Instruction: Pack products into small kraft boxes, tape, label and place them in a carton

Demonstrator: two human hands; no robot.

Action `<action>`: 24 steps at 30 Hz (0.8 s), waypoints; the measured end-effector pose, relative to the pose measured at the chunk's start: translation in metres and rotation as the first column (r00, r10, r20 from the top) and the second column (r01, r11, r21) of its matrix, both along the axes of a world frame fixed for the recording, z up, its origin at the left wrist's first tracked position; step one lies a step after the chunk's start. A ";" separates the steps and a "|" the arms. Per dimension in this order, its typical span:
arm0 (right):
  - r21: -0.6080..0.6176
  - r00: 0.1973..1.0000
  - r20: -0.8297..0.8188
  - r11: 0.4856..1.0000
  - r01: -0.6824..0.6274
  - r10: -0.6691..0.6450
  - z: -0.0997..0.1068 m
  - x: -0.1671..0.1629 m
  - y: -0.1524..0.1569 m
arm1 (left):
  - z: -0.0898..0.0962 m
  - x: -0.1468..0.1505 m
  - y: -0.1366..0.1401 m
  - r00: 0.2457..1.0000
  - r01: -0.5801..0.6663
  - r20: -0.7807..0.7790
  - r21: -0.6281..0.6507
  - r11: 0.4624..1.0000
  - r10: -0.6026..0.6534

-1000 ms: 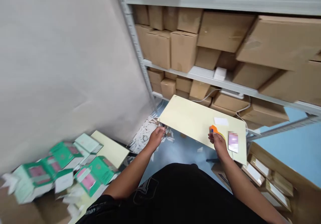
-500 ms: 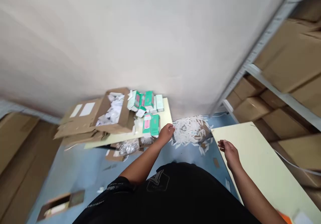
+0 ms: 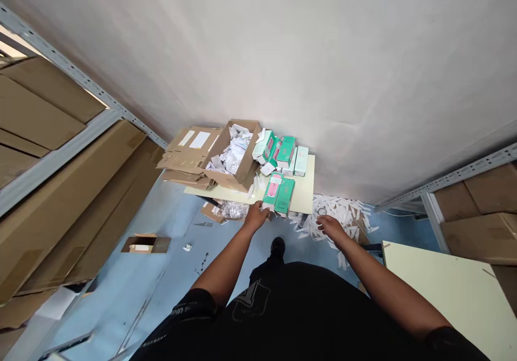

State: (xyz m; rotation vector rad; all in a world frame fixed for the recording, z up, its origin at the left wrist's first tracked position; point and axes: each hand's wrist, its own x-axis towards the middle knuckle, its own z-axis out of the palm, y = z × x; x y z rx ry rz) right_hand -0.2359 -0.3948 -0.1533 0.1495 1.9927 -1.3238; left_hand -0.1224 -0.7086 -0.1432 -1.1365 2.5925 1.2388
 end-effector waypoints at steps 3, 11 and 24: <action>0.024 0.994 0.105 0.999 -0.041 0.038 -0.009 -0.008 -0.051 | -0.015 -0.005 -0.018 0.997 0.052 0.057 0.015 0.999 -0.053; 0.123 0.966 0.258 0.992 -0.040 0.007 -0.051 -0.028 -0.150 | -0.053 -0.053 -0.074 0.979 0.200 0.028 0.107 0.974 -0.204; -0.017 0.927 0.310 0.974 0.226 -0.210 -0.063 -0.030 -0.183 | -0.068 -0.093 -0.079 0.989 0.105 0.051 0.439 0.892 -0.142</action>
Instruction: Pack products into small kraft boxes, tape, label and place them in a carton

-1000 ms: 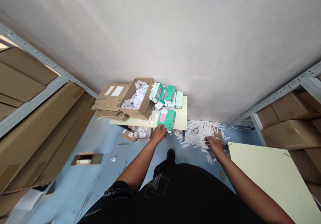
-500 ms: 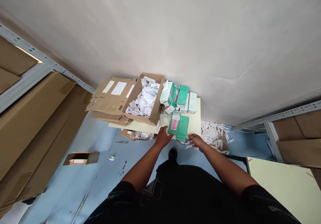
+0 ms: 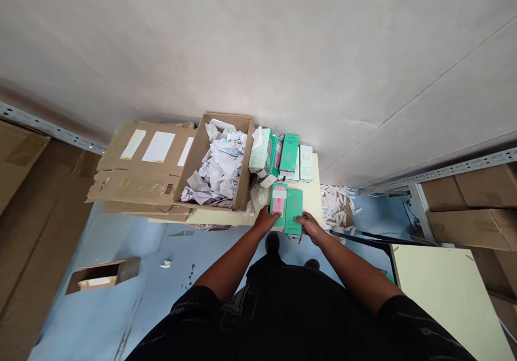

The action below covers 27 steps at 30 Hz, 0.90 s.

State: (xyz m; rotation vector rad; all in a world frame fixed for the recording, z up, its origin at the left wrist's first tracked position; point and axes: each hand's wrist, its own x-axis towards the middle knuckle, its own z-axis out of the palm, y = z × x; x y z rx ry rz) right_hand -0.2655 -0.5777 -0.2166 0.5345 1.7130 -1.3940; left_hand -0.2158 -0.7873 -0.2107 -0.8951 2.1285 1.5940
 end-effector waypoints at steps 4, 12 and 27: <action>-0.093 1.000 -0.009 0.996 0.017 -0.018 0.015 -0.009 0.003 | 0.000 0.001 -0.006 1.000 0.014 -0.026 0.011 1.000 -0.014; -0.149 0.981 -0.099 0.978 0.148 -0.164 0.069 -0.028 0.030 | 0.051 -0.017 0.005 0.954 0.051 -0.294 -0.056 0.997 -0.065; -0.318 0.779 -0.169 0.781 0.537 -0.604 0.133 0.023 0.170 | 0.144 -0.086 0.203 0.838 0.518 -0.185 0.566 0.641 -0.514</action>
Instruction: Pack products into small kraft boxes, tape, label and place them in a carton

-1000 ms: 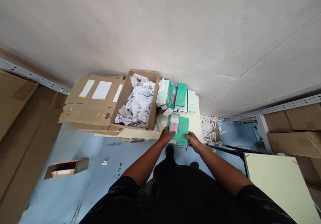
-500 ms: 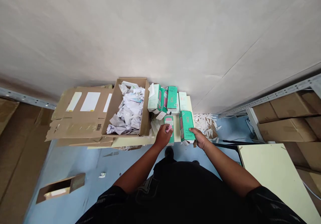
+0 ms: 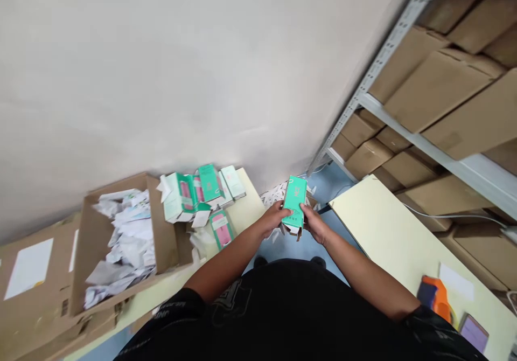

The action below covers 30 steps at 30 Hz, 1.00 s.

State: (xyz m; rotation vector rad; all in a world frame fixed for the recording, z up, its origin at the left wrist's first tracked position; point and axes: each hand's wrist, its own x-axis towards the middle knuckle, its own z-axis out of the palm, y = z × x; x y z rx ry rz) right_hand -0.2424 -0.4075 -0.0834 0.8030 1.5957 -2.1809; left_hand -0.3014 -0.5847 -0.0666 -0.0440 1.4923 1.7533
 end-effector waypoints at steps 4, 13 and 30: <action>-0.031 0.988 -0.012 0.988 0.151 -0.151 0.001 0.024 0.091 | 0.009 0.006 0.072 0.988 0.155 0.024 -0.017 0.988 -0.155; 0.072 0.945 -0.100 0.945 0.319 -0.311 0.017 0.076 0.290 | -0.001 0.054 0.288 0.909 0.404 -0.159 0.096 0.910 -0.386; 0.822 0.926 -0.249 0.443 0.356 -0.282 -0.063 0.167 0.390 | 0.016 0.058 0.493 0.347 0.418 -0.589 -0.599 0.683 -0.730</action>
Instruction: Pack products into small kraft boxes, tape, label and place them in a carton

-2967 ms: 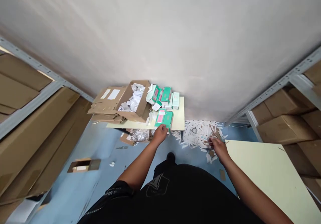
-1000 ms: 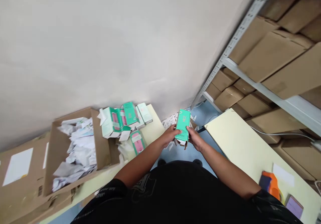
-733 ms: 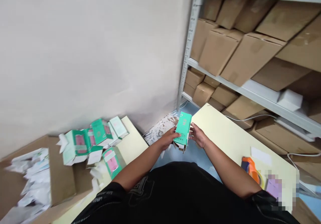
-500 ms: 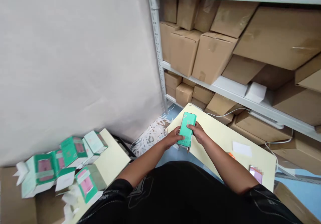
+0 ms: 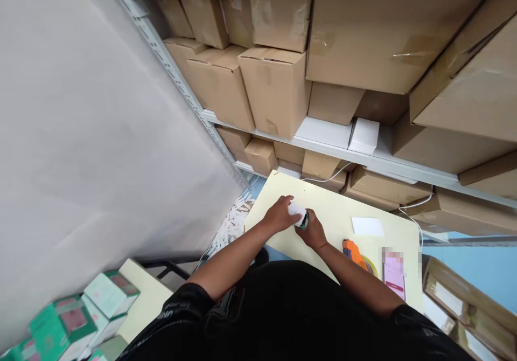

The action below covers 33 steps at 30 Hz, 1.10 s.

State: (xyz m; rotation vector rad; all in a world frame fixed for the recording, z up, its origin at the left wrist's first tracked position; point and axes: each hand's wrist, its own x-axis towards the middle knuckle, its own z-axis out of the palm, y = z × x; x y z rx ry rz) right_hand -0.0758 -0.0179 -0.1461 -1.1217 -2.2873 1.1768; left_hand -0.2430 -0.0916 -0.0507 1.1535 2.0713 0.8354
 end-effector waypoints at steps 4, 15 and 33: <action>0.084 0.996 0.063 0.994 0.064 -0.070 -0.019 -0.007 -0.010 | -0.008 0.004 0.022 0.979 0.132 -0.141 -0.115 0.985 -0.147; 0.087 0.895 0.099 0.900 0.428 -0.435 -0.031 -0.010 -0.027 | -0.002 -0.038 0.062 0.899 0.434 -0.020 -0.095 0.896 -0.437; -0.194 0.979 -0.053 0.963 0.185 -0.199 0.000 0.046 -0.036 | -0.042 -0.002 0.039 0.639 0.768 -0.197 0.212 0.604 -0.744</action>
